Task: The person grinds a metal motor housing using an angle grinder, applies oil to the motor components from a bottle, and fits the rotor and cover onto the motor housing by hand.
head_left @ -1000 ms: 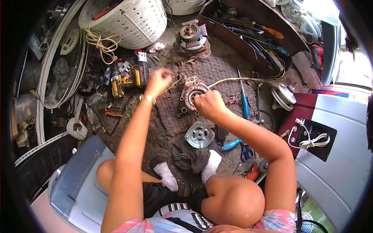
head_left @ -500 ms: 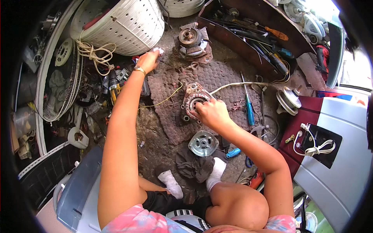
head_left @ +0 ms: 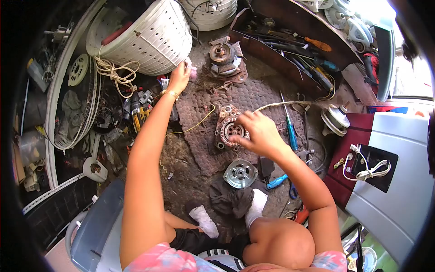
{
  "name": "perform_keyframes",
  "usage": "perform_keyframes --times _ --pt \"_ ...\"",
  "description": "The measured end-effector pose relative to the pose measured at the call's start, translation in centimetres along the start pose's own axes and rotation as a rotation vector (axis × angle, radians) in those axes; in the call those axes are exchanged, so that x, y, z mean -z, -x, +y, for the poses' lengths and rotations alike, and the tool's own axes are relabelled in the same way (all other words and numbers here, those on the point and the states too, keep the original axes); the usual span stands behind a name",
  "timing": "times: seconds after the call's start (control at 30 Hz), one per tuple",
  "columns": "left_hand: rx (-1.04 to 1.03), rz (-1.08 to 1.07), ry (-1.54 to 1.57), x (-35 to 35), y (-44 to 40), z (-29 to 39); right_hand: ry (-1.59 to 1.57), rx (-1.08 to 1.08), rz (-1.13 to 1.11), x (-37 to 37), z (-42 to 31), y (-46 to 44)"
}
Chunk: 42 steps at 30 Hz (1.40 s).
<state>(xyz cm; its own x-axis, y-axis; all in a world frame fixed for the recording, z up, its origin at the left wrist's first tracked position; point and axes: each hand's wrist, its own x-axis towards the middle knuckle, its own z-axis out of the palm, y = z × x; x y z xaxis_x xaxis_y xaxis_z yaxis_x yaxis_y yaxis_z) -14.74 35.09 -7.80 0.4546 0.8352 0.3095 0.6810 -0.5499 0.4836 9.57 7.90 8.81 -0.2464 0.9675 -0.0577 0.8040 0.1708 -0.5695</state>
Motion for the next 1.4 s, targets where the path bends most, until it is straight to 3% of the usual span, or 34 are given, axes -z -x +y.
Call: perform_keyframes --times 0.07,0.1,0.17,0.23,0.27,0.3,0.37,0.43,0.5,0.53,0.57,0.6,0.63,0.7,0.77,0.83,0.87,0.9,0.97,1.0,1.03,1.07,1.1,1.13,1.17,1.23,1.3,1.33,1.4 --pt "0.56 -0.218 0.978 4.1 1.3 6.5 -0.38 -0.084 0.146 0.5 0.4 -1.5" --pt "0.668 -0.259 1.122 5.4 2.3 8.6 -0.477 -0.061 0.24 0.3 0.1 -2.7" --pt "0.571 -0.348 1.242 7.9 3.9 14.1 -0.667 -0.015 0.426 0.0 -1.2 -5.0" --pt "0.61 -0.358 1.238 8.9 5.6 17.0 -0.823 -0.071 0.276 0.4 -2.4 -5.8" --pt "0.639 -0.415 1.301 10.0 6.0 19.1 -0.656 0.126 0.536 -1.4 -1.9 -6.4" --pt "0.569 -0.49 1.275 10.6 6.3 19.3 -0.687 0.126 0.553 -1.3 -2.0 -5.9" --pt "0.458 -0.116 0.972 10.2 7.0 21.7 -0.511 0.126 0.569 0.9 -2.4 -4.0" --pt "0.612 -0.215 1.135 13.2 6.5 22.0 -0.669 0.053 0.704 2.0 -2.3 -2.4" --pt "0.495 -0.163 0.979 15.1 5.6 20.1 -0.601 0.035 0.793 4.8 0.5 -0.3" --pt "0.26 -0.162 0.793 16.4 4.5 15.5 -0.351 0.056 0.913 7.1 2.8 1.0" --pt "0.05 -0.043 0.565 19.0 2.2 15.0 -0.387 -0.064 0.961 9.1 5.6 2.5" --pt "-0.127 0.132 0.258 21.5 -0.1 14.4 -0.187 -0.067 1.064 11.7 8.0 3.9" --pt "-0.241 0.339 -0.026 24.1 -2.3 13.9 0.043 -0.042 1.217 13.6 11.5 4.8" --pt "-0.237 0.472 -0.37 28.5 -7.5 13.7 0.403 -0.302 1.062 16.6 19.9 8.5" --pt "-0.046 0.372 -0.628 32.0 -13.8 11.6 0.672 -0.651 0.906 17.4 25.6 11.1" --pt "0.054 0.203 -0.773 33.3 -20.5 -0.3 0.546 -0.458 0.899 17.4 26.8 13.1" --pt "0.094 0.078 -0.773 33.3 -23.4 -8.6 0.459 -0.411 0.987 16.5 23.9 12.9" --pt "0.1 0.004 -0.76 32.9 -24.3 -13.6 0.505 -0.401 0.929 15.3 21.9 13.1" --pt "0.02 0.129 -0.721 32.5 -23.2 -12.4 0.426 -0.253 1.07 11.5 17.3 13.1" --pt "-0.023 0.194 -0.696 31.3 -22.6 -10.1 0.308 -0.244 1.01 9.4 15.8 13.7" --pt "-0.01 0.338 -0.699 29.2 -18.0 -0.8 0.193 -0.238 0.95 7.0 14.4 14.7" --pt "-0.07 0.427 -0.753 27.6 -15.0 3.0 -0.021 -0.308 0.885 4.7 12.2 15.5" --pt "-0.412 0.506 -0.549 26.1 -11.3 8.6 -0.231 -0.371 0.813 2.6 10.5 16.4" --pt "-0.306 0.426 -0.469 24.2 -7.1 13.3 -0.207 -0.35 0.74 0.3 9.9 17.5" --pt "-0.392 0.387 -0.243 21.9 -3.8 15.1 -0.179 -0.324 0.67 -1.9 9.5 18.6" --pt "-0.192 0.298 -0.1 16.8 3.7 18.3 -0.309 -0.542 0.446 -5.8 8.0 21.2" --pt "0.076 0.234 0.203 11.0 11.0 18.9 -0.346 -0.514 0.479 -9.1 7.6 22.6" --pt "0.363 0.15 0.446 8.6 14.3 19.6 -0.427 -0.654 0.439 -10.0 7.1 22.9" --pt "0.773 -0.013 0.606 3.3 21.2 19.7 -0.425 -0.646 0.353 -11.4 8.2 22.6"
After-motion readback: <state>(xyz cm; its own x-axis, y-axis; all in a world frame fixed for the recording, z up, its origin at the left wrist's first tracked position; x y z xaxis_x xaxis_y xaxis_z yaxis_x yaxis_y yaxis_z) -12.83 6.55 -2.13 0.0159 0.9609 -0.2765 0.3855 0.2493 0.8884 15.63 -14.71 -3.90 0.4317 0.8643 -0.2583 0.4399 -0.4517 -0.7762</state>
